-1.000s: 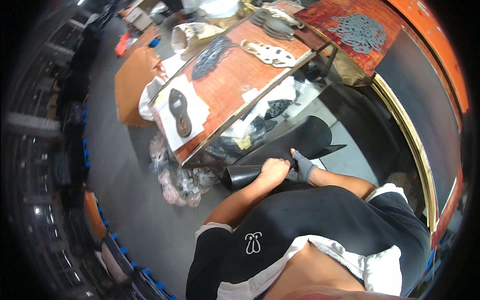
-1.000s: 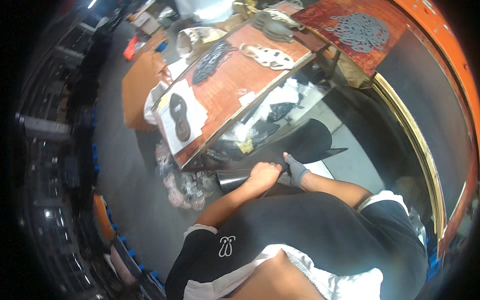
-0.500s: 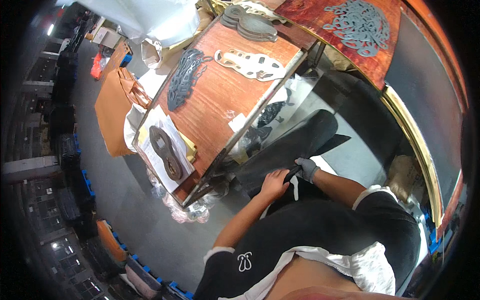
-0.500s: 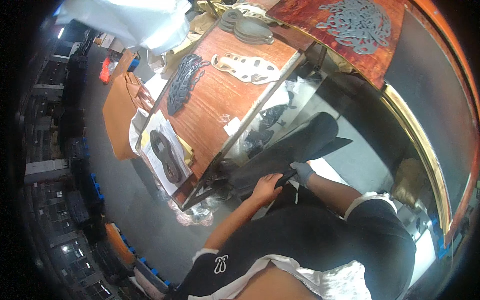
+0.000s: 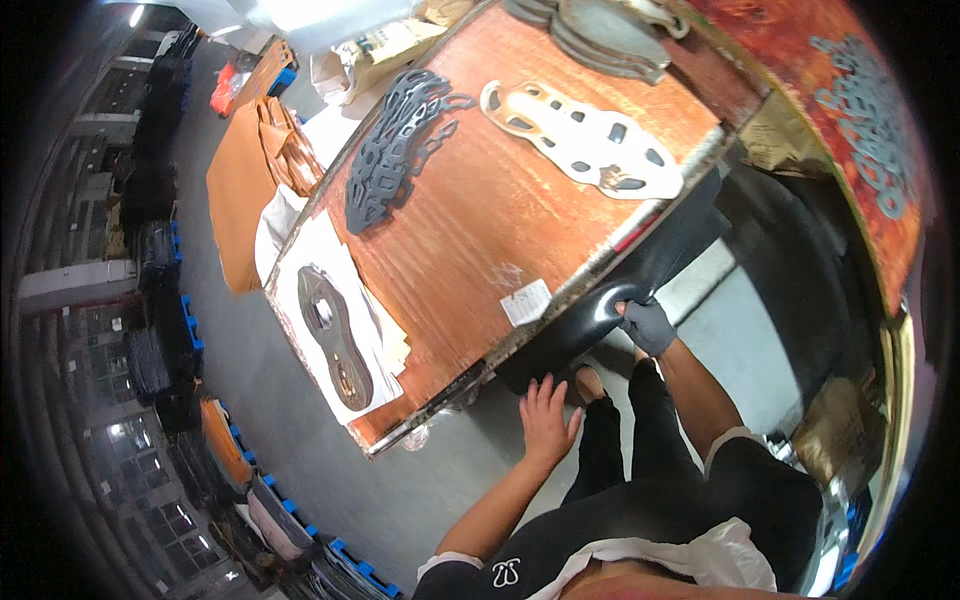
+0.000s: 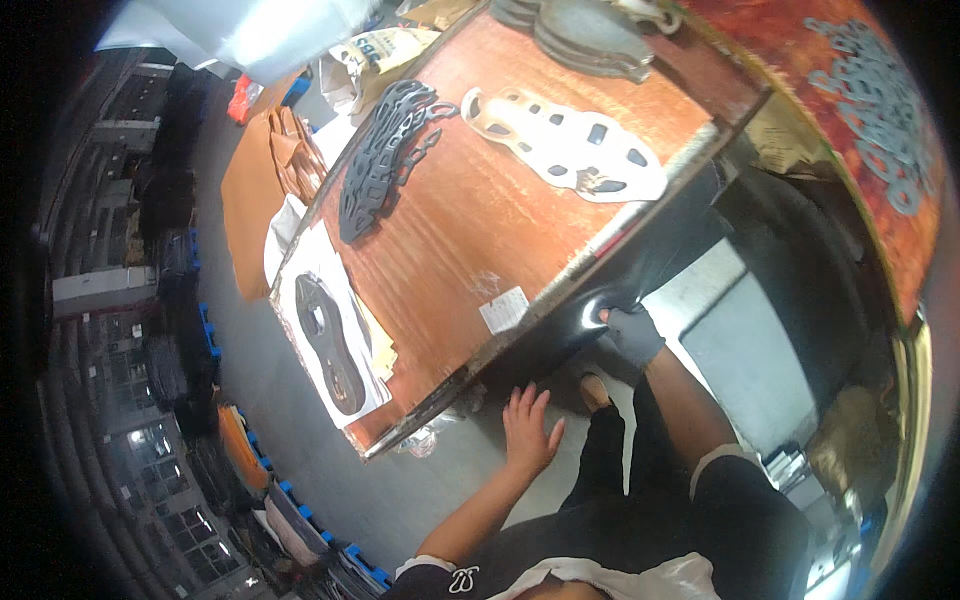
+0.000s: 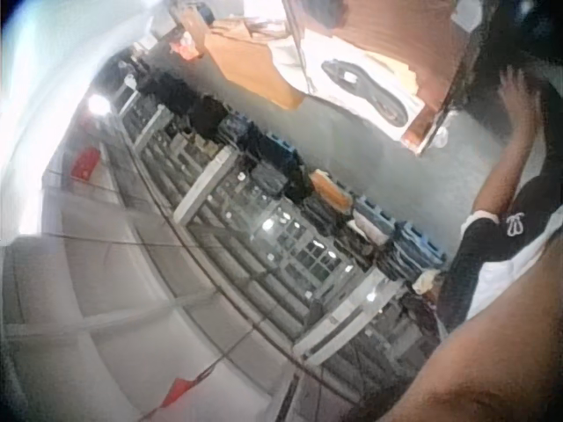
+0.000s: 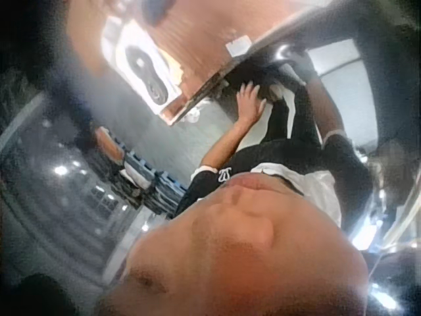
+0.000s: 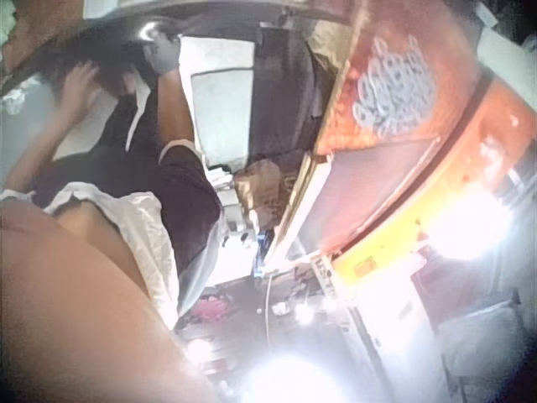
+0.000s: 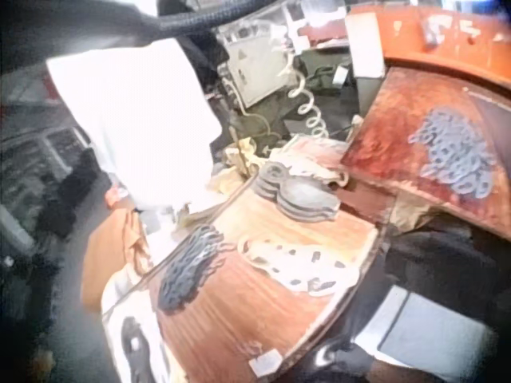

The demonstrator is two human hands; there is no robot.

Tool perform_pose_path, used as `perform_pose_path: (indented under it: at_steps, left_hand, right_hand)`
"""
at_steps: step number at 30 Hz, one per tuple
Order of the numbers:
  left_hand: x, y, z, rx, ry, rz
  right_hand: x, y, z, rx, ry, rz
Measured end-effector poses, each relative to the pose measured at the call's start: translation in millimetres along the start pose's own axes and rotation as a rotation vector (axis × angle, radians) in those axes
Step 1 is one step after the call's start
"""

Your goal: The person removes a protective film from a large black sheet on a workbench, then folds and stacks the sheet with others. They handle multiple sheets, aligning and placing them in a pile before moving to a storage area.

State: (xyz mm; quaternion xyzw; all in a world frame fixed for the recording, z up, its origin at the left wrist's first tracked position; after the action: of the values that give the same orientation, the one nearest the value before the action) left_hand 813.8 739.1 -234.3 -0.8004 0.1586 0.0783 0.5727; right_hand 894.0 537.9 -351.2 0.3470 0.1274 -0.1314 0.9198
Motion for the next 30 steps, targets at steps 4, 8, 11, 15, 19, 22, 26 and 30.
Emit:
perform_pose_path:
  at_steps: [4, 8, 11, 15, 19, 22, 26, 30]
  left_hand:
    - [30, 44, 42, 0.054, -0.111, 0.100]
    - [70, 79, 94, 0.081, -0.111, 0.093]
    - [75, 107, 129, -0.058, -0.217, 0.211]
    - [48, 150, 153, -0.065, -0.289, 0.521]
    - [20, 182, 151, -0.008, -0.275, 0.800]
    - [23, 186, 148, -0.005, -0.315, 0.821]
    - [37, 182, 140, -0.073, -0.365, 0.758]
    - [53, 181, 134, -0.096, -0.324, 0.654]
  right_hand:
    - [61, -19, -80, -0.199, -0.050, 0.098]
    - [119, -91, -185, -0.593, -0.005, -0.231]
    - [87, -163, -231, -0.782, 0.171, -0.449]
    - [79, -170, -260, -0.789, 0.230, -0.529]
    - [148, -80, -261, -0.639, 0.058, -0.386]
    - [186, -12, -227, -0.525, -0.049, -0.229]
    - [191, 71, -141, -0.435, -0.357, 0.147]
    - [179, 127, -90, -0.330, -0.603, 0.435]
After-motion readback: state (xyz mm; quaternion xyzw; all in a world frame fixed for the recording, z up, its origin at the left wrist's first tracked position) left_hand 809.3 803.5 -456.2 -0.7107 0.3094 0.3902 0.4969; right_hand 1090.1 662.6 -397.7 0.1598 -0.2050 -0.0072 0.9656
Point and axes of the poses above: each hand's wrist, its own x-axis towards the middle knuckle, its own y-axis out of the palm, z = x × y, the point moved 7 cm from there along x, towards the middle knuckle, and after that the axes turned 14 degrees about -y, right-handed, at the moved point
